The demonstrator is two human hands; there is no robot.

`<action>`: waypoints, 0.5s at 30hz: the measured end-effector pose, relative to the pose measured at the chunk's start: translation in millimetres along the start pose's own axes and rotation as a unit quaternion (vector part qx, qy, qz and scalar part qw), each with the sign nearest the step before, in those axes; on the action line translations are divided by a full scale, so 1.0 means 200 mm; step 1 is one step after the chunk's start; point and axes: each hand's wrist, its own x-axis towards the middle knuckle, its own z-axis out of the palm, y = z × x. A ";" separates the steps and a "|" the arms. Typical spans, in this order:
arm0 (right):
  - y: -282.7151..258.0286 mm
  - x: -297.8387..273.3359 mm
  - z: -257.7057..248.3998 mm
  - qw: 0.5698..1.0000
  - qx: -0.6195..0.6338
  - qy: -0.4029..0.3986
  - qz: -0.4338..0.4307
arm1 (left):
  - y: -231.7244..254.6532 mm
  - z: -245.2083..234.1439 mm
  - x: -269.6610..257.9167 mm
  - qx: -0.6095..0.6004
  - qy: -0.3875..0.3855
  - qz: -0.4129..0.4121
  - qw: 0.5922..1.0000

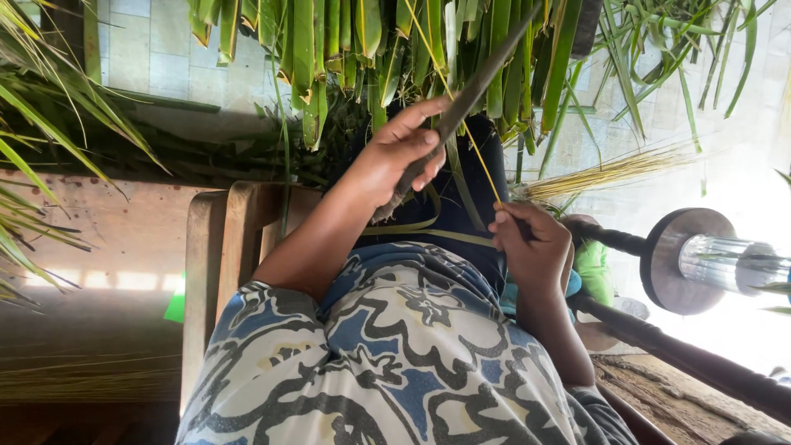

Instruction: Stripping the leafy part from palm fronds using a knife to extract the midribs

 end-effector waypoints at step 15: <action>0.08 0.01 0.01 1.000 0.016 -0.005 0.002 | 0.04 0.25 -0.05 0.064 -0.088 -0.087 0.990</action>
